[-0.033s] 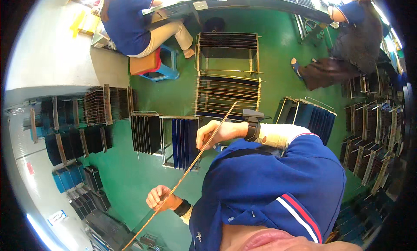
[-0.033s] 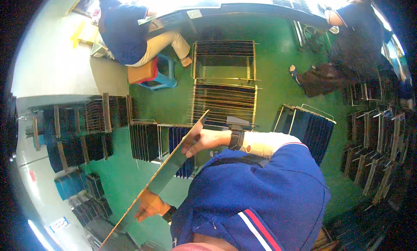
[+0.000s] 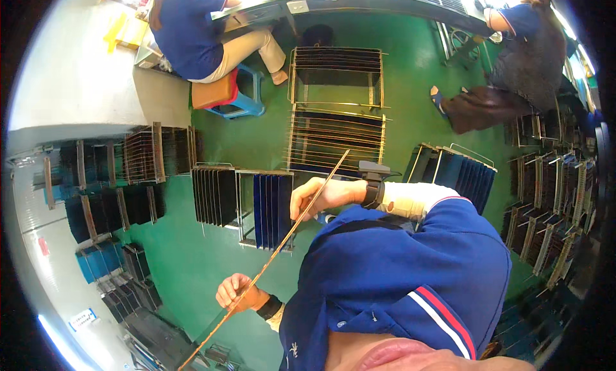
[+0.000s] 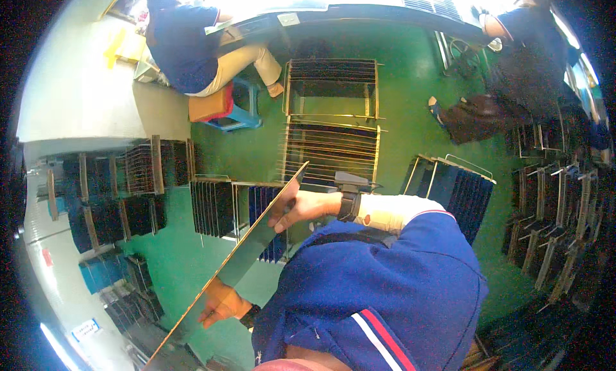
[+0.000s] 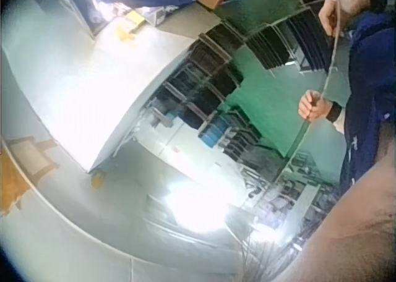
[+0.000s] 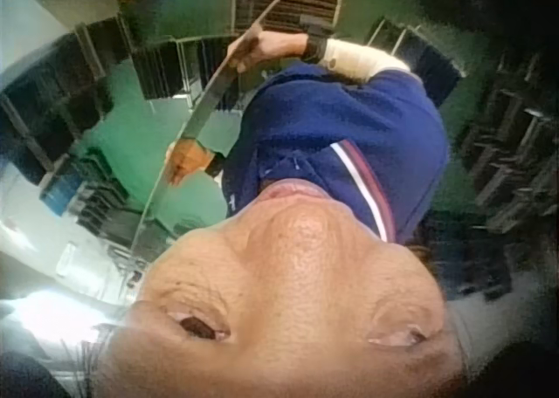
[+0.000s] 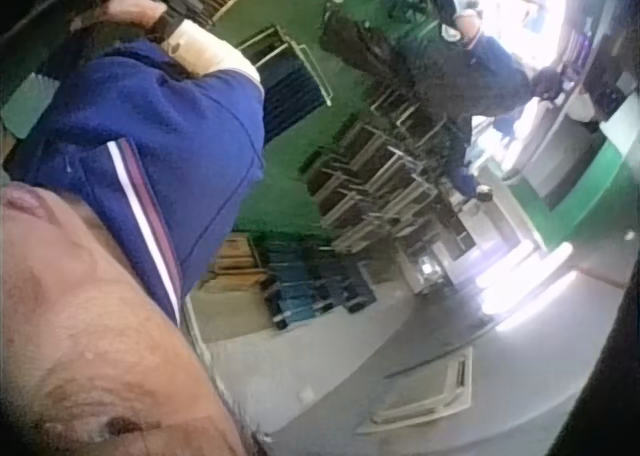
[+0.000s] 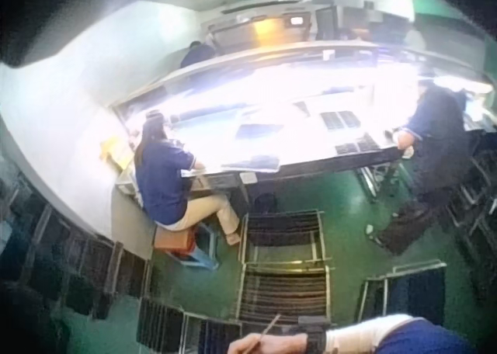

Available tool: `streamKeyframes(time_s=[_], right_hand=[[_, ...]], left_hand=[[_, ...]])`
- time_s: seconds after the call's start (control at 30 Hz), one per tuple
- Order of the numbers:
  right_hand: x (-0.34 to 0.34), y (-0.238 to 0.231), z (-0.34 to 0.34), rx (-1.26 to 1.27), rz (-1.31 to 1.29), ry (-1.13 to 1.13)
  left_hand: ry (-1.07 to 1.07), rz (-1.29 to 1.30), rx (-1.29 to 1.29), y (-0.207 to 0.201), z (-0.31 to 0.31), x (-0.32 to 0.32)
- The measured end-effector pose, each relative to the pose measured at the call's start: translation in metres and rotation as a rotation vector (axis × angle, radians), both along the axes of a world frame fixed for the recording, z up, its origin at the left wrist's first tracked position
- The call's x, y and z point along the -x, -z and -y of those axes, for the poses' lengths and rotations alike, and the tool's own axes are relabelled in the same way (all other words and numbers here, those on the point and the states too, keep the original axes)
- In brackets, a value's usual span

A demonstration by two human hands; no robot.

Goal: The recorder loads blue panels into a processing machine and then transports them to an inspection area.

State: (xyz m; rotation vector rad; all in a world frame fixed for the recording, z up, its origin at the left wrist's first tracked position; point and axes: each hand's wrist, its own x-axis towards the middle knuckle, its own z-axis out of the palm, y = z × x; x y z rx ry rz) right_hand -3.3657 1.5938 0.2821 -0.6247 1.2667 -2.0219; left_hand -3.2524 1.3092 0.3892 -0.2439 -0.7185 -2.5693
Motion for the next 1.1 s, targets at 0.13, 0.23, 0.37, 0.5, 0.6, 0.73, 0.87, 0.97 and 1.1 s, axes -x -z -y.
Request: streamKeyframes(time_s=[0.13, 0.23, 0.37, 0.5, 0.6, 0.73, 0.87, 0.97, 1.1], right_hand=[[0.002, -0.002, 0.011, 0.017, -0.013, -0.017], [0.003, -0.001, 0.021, 0.026, -0.011, -0.039], [0.014, -0.005, 0.037, -0.016, -0.003, -0.144], [0.030, -0.019, 0.051, 0.006, 0.062, -0.247], [0.048, -0.018, 0.073, -0.034, 0.009, -0.300], [0.055, 0.006, 0.113, -0.003, -0.246, -0.208], [0.053, 0.056, 0.168, 0.169, -0.360, -0.242], [0.052, 0.079, 0.204, 0.188, -0.451, -0.340], [0.044, 0.132, 0.269, 0.202, -0.494, -0.564]], left_hand=[[0.080, -0.042, -0.114, 0.001, 0.006, -0.010], [-0.002, 0.059, -0.104, 0.025, 0.040, -0.038], [-0.106, 0.038, -0.069, 0.044, 0.061, -0.060], [-0.180, 0.008, -0.067, 0.033, 0.055, -0.056], [-0.183, -0.056, -0.031, 0.039, 0.064, -0.062], [-0.376, 0.089, -0.055, 0.036, 0.060, -0.062], [-0.571, -0.035, -0.022, 0.069, 0.076, -0.082], [-0.683, -0.068, -0.004, 0.102, 0.081, -0.107], [-0.786, -0.178, -0.006, 0.176, 0.106, -0.147]])
